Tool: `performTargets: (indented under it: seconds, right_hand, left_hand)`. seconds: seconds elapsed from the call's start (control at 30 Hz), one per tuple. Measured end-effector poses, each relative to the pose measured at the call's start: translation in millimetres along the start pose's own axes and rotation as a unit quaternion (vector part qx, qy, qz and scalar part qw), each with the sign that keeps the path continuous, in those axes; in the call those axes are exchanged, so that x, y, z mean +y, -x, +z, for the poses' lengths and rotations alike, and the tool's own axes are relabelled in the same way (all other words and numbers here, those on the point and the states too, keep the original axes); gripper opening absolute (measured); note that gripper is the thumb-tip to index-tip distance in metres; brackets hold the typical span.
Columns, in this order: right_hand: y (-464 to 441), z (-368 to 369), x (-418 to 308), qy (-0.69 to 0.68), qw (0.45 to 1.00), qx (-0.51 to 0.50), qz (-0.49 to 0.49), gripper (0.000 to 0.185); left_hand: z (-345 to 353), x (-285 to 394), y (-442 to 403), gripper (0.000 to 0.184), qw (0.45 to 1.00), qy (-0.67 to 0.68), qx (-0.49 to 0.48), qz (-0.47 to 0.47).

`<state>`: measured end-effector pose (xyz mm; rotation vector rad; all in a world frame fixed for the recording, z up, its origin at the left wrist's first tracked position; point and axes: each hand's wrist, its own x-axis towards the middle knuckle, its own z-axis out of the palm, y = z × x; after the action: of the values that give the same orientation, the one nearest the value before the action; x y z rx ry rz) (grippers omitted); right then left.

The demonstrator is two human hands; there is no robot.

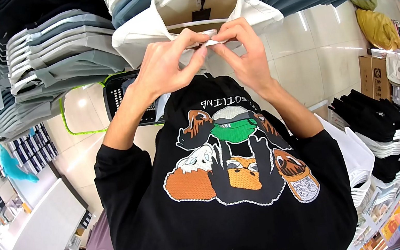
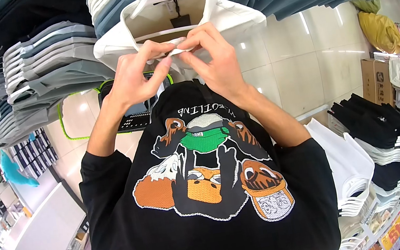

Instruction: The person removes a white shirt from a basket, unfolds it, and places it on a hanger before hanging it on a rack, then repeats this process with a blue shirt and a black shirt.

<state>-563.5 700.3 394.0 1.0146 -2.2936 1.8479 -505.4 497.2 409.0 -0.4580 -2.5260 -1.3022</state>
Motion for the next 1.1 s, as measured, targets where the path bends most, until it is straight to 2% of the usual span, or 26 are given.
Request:
performTargets:
  seconds: [0.07, 0.2, 0.27, 0.3, 0.37, 0.4, 0.47, 0.57, 0.67, 1.1]
  right_hand:
    - [-1.4, -3.0, -0.8, 0.011, 1.000, -0.009, -0.011, 0.018]
    - [-0.4, -4.5, -1.0, -0.001, 1.000, -0.024, 0.005, 0.020]
    - [0.2, -3.6, -0.6, -0.088, 0.993, -0.026, 0.070, 0.021]
    - [-1.1, -6.0, -2.9, -0.086, 0.993, -0.027, 0.070, 0.021]
    - [-7.0, -12.4, -10.5, -0.179, 0.965, -0.081, 0.176, 0.020]
    - [-9.0, -15.8, -10.1, -0.178, 0.965, -0.081, 0.176, 0.020]
    - [-13.8, -22.7, -6.8, -0.232, 0.936, -0.145, 0.220, 0.021]
    - [-19.8, -26.4, -8.1, -0.273, 0.916, -0.169, 0.240, 0.024]
    - [-20.2, -22.9, -13.2, -0.252, 0.919, -0.159, 0.259, 0.024]
    - [-25.7, -22.6, -3.2, -0.286, 0.902, -0.174, 0.274, 0.024]
  left_hand:
    - [-1.3, 2.3, -2.0, 0.021, 0.999, -0.018, 0.006, 0.030]
    - [-5.6, 3.4, -3.5, 0.026, 0.993, -0.101, -0.059, 0.033]
    - [-8.7, 2.5, -3.1, 0.027, 0.989, -0.123, -0.074, 0.041]
    - [-11.3, 3.2, -3.9, 0.027, 0.991, -0.096, -0.086, 0.027]
    - [-15.5, 5.1, -4.6, 0.023, 0.993, -0.055, -0.108, 0.000]
    - [-15.3, 4.6, -4.8, 0.023, 0.993, -0.055, -0.108, 0.001]
    - [-14.7, 2.9, -4.9, 0.022, 0.995, 0.040, -0.096, -0.013]
    - [-9.9, 5.2, -4.3, 0.021, 0.989, 0.120, -0.060, -0.055]
    - [-4.8, 7.7, -5.3, 0.022, 0.982, 0.162, -0.014, -0.102]
    - [-3.4, 15.9, -9.6, 0.019, 0.976, 0.159, -0.008, -0.150]
